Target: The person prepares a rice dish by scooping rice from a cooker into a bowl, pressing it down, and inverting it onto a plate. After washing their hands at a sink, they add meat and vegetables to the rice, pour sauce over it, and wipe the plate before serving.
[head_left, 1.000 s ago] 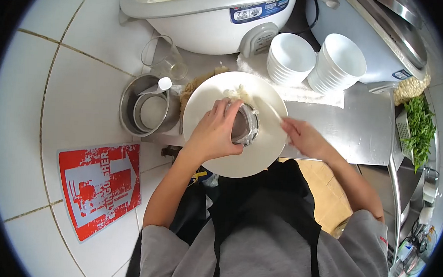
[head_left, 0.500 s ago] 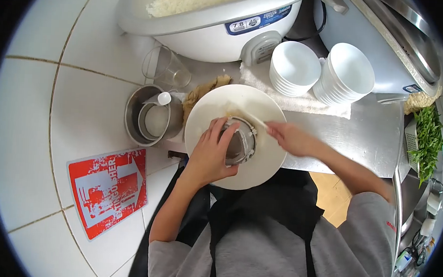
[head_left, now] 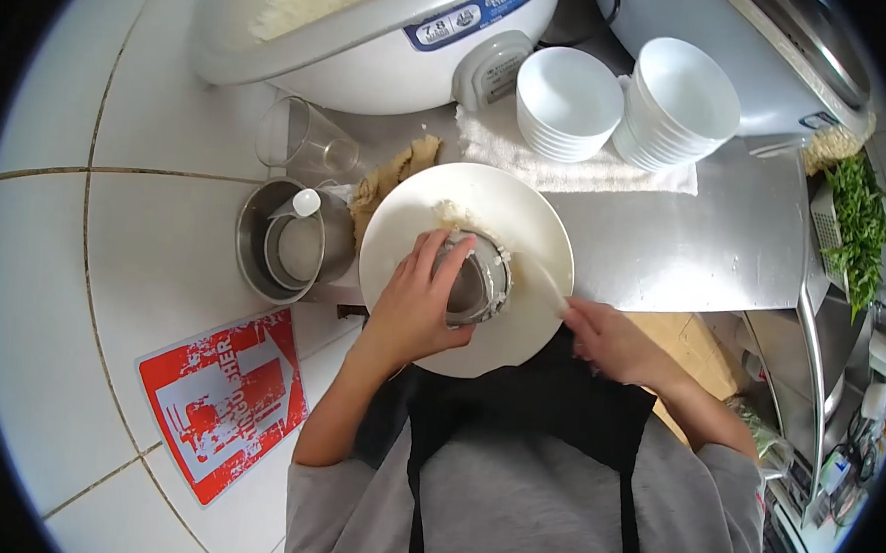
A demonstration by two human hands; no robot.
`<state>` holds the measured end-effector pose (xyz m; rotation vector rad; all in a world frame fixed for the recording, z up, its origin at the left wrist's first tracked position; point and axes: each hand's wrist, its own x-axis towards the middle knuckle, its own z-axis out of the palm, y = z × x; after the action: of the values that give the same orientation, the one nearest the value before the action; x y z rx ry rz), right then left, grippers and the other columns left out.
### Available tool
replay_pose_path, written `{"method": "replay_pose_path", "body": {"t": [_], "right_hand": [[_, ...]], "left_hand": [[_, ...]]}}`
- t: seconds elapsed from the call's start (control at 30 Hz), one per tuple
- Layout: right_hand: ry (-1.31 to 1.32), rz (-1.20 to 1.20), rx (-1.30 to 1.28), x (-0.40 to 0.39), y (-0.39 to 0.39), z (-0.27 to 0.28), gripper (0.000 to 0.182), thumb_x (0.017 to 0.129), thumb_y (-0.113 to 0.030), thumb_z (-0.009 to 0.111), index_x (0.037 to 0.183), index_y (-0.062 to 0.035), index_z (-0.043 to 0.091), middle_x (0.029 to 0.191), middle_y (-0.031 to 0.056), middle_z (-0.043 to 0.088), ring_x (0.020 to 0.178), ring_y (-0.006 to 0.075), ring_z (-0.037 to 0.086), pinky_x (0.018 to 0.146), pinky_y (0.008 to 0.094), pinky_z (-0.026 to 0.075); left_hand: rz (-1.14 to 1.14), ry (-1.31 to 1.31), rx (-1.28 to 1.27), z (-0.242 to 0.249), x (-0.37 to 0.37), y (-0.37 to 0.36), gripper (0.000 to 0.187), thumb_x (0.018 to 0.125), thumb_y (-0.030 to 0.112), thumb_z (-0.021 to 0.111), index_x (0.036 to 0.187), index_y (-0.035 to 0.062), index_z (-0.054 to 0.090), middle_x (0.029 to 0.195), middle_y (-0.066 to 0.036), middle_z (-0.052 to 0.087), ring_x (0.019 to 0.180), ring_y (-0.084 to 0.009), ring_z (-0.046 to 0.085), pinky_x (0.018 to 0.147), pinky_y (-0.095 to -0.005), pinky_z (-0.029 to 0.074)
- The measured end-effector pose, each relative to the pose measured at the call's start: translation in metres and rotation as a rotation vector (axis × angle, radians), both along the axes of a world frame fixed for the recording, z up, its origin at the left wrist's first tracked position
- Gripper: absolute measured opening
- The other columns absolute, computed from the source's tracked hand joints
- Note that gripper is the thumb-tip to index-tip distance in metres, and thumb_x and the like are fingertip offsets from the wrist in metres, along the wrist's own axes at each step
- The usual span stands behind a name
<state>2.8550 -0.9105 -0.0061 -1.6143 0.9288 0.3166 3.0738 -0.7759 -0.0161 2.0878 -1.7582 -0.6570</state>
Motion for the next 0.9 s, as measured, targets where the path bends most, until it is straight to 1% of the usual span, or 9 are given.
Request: {"method": "replay_pose_path", "body": {"t": [0.07, 0.13, 0.23, 0.33, 0.4, 0.43, 0.5, 0.6, 0.9], "right_hand": [[0.098, -0.015, 0.187, 0.009, 0.000, 0.010, 0.038, 0.096, -0.033, 0.039, 0.112, -0.0017, 0.053, 0.070, 0.0116, 0.058, 0.057, 0.0174, 0.054, 0.058, 0.0333, 0.047], [-0.013, -0.059, 0.087, 0.003, -0.012, 0.010, 0.040, 0.096, -0.034, 0.039, 0.115, -0.0020, 0.051, 0.069, 0.0094, 0.055, 0.057, 0.0146, 0.053, 0.055, 0.0314, 0.046], [-0.099, -0.015, -0.042, 0.014, -0.021, 0.012, 0.038, 0.096, -0.032, 0.039, 0.113, -0.0008, 0.052, 0.070, 0.0118, 0.056, 0.057, 0.0183, 0.055, 0.057, 0.0344, 0.046], [-0.064, 0.330, -0.130, 0.038, -0.038, 0.000, 0.034, 0.097, -0.029, 0.037, 0.108, 0.0003, 0.052, 0.076, 0.0162, 0.060, 0.061, 0.0248, 0.059, 0.059, 0.0378, 0.046], [-0.376, 0.462, -0.469, 0.055, -0.055, -0.006, 0.025, 0.094, -0.021, 0.041, 0.105, -0.0027, 0.053, 0.084, 0.0171, 0.063, 0.067, 0.0300, 0.062, 0.061, 0.0403, 0.048], [-0.377, 0.481, -0.467, 0.068, -0.060, -0.011, 0.025, 0.094, -0.021, 0.041, 0.105, -0.0027, 0.053, 0.084, 0.0171, 0.063, 0.067, 0.0300, 0.062, 0.061, 0.0403, 0.048], [-0.203, 0.700, -1.107, 0.097, -0.060, -0.021, 0.022, 0.087, -0.015, 0.047, 0.107, -0.0067, 0.052, 0.085, 0.0140, 0.062, 0.069, 0.0288, 0.064, 0.061, 0.0404, 0.050], [-0.260, 0.817, -1.268, 0.115, -0.053, -0.028, 0.023, 0.081, -0.013, 0.052, 0.103, -0.0095, 0.052, 0.082, 0.0089, 0.059, 0.071, 0.0268, 0.064, 0.054, 0.0370, 0.050], [-0.178, 0.774, -1.146, 0.073, -0.054, -0.033, 0.024, 0.083, -0.013, 0.049, 0.107, -0.0120, 0.049, 0.085, 0.0084, 0.061, 0.068, 0.0283, 0.064, 0.056, 0.0396, 0.051]], "left_hand": [[-0.039, -0.037, 0.022, 0.003, 0.002, -0.001, 0.089, 0.054, 0.017, 0.076, 0.132, 0.0082, 0.033, 0.130, -0.019, 0.034, 0.118, -0.0383, 0.040, 0.098, -0.0420, 0.037], [-0.062, -0.048, 0.009, 0.003, 0.004, -0.001, 0.090, 0.054, 0.017, 0.076, 0.132, 0.0081, 0.033, 0.130, -0.019, 0.034, 0.118, -0.0382, 0.040, 0.098, -0.0419, 0.037], [-0.068, -0.046, -0.011, 0.001, 0.002, 0.003, 0.091, 0.054, 0.017, 0.076, 0.133, 0.0081, 0.032, 0.130, -0.020, 0.034, 0.118, -0.0383, 0.039, 0.098, -0.0419, 0.036], [-0.039, -0.042, -0.025, 0.006, 0.002, 0.003, 0.091, 0.055, 0.017, 0.075, 0.133, 0.0084, 0.032, 0.130, -0.020, 0.034, 0.118, -0.0388, 0.039, 0.098, -0.0421, 0.036], [0.003, -0.019, -0.016, 0.005, -0.003, 0.009, 0.090, 0.055, 0.017, 0.075, 0.133, 0.0085, 0.032, 0.130, -0.020, 0.034, 0.118, -0.0392, 0.039, 0.098, -0.0422, 0.036], [0.010, -0.032, -0.030, 0.004, -0.004, 0.010, 0.090, 0.055, 0.017, 0.075, 0.133, 0.0086, 0.032, 0.130, -0.020, 0.034, 0.118, -0.0396, 0.039, 0.098, -0.0423, 0.036], [0.036, -0.046, -0.043, 0.001, -0.004, 0.013, 0.090, 0.054, 0.017, 0.075, 0.133, 0.0087, 0.032, 0.130, -0.021, 0.034, 0.118, -0.0399, 0.039, 0.098, -0.0424, 0.036], [0.055, -0.040, -0.065, -0.003, -0.005, 0.016, 0.090, 0.053, 0.016, 0.076, 0.133, 0.0090, 0.033, 0.130, -0.021, 0.034, 0.118, -0.0399, 0.039, 0.098, -0.0422, 0.037], [0.068, -0.016, -0.071, 0.003, -0.003, 0.020, 0.090, 0.052, 0.015, 0.076, 0.132, 0.0100, 0.035, 0.129, -0.020, 0.035, 0.117, -0.0388, 0.041, 0.097, -0.0419, 0.037]]}}
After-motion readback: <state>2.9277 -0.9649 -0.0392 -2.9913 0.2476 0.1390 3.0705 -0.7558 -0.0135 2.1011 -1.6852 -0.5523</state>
